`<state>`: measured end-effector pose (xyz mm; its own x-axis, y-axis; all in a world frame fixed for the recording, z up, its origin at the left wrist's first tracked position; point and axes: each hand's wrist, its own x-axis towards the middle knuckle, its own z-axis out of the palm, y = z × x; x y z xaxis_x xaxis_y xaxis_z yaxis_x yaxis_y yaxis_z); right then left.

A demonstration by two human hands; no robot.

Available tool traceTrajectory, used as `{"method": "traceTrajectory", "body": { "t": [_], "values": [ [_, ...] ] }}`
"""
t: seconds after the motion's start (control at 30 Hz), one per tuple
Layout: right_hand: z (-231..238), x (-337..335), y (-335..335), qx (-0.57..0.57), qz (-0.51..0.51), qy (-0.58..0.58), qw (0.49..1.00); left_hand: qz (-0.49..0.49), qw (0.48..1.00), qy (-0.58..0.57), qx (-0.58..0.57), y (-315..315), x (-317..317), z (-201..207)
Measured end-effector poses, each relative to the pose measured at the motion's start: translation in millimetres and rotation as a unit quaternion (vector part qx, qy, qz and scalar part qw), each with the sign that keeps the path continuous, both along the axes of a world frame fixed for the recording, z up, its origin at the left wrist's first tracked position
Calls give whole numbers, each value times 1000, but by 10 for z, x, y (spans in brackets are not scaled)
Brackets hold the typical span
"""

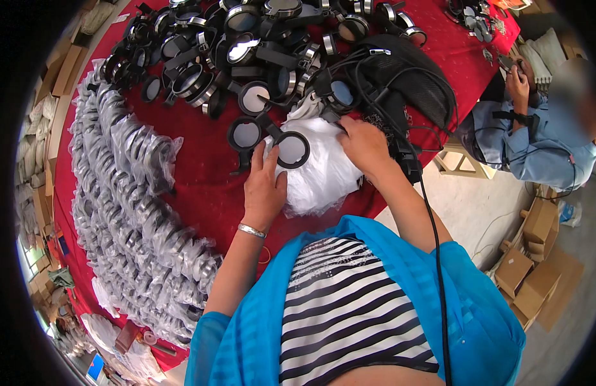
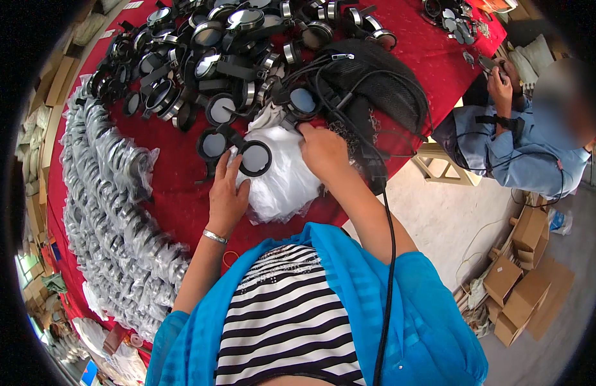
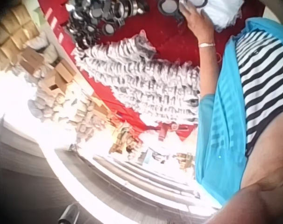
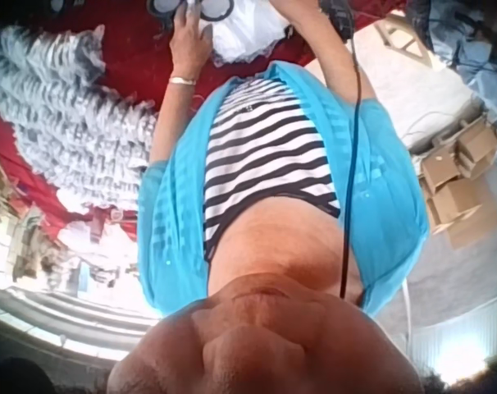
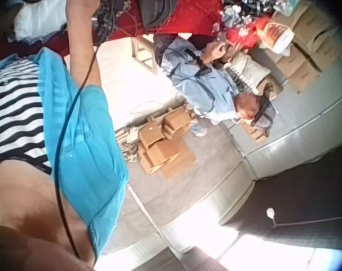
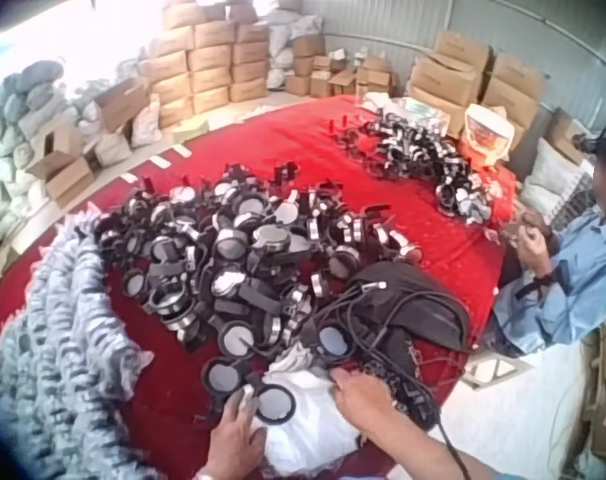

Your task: Packaging circular black plastic components into individual small plastic bags.

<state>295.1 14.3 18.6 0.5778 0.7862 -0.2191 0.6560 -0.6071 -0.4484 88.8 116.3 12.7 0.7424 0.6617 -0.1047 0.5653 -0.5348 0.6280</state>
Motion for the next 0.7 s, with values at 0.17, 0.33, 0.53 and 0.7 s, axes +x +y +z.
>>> {"method": "traceTrajectory", "body": {
  "t": [0.17,0.33,0.53,0.7],
  "values": [
    [161,-128,-73,80,18,-123,989,32,998,9,-52,-33,-65,87],
    [18,-314,-59,211,80,-52,973,17,999,-31,-27,-52,-113,4],
    [25,-297,180,169,10,0,986,54,997,25,-47,-84,-70,165],
    [112,-231,262,251,-43,67,965,-31,990,-86,106,-91,41,255]
  ]
}}
